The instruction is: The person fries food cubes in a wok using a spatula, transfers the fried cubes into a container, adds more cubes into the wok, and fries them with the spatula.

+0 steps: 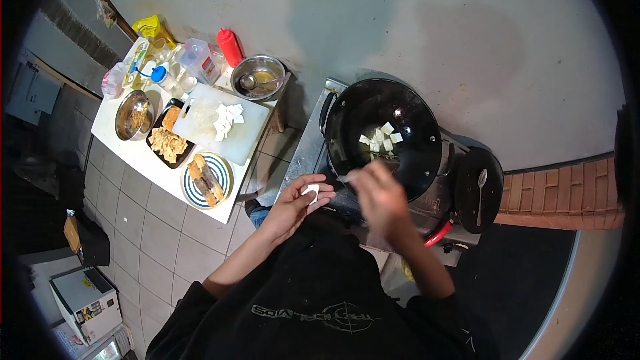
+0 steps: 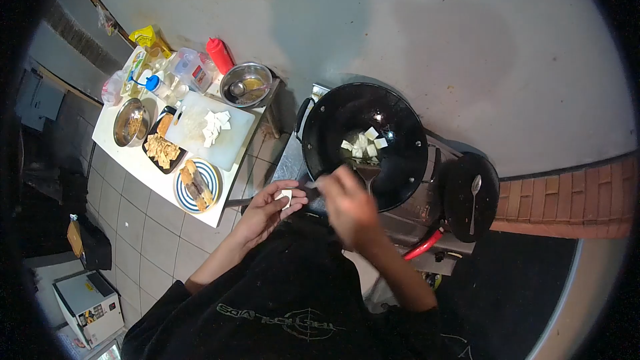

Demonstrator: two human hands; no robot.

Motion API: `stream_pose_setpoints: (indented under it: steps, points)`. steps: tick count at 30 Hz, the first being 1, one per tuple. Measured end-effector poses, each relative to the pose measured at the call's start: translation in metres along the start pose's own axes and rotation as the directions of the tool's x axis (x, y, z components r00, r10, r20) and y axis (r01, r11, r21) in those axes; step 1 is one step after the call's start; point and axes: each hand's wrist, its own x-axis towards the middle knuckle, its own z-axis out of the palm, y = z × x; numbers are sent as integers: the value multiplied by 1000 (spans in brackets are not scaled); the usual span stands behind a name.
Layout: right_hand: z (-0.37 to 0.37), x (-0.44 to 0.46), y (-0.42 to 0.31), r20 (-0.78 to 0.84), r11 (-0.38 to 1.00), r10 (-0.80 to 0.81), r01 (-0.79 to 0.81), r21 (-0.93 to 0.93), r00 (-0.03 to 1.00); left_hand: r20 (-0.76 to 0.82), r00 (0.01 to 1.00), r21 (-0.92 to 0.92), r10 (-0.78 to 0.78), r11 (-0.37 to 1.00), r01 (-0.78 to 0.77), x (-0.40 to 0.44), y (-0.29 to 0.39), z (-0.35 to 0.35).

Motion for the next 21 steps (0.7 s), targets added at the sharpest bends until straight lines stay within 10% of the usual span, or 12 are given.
stream_pose_setpoints:
  steps: [8, 16, 21]
  points:
    - [-13, 83, 142, 144, 995, -15, 30, -99, 990, -82, 997, 86, 16, 996, -9, -4, -6, -9]
    - [-32, 67, 64, -16, 988, -142, 142, 67, 990, -7, 1000, 87, -15, 996, 16, -13, 0, -6]
    - [7, 8, -8, 389, 988, -113, 64, 137, 914, 174, 984, 198, -30, 980, -5, -8, 2, 8]
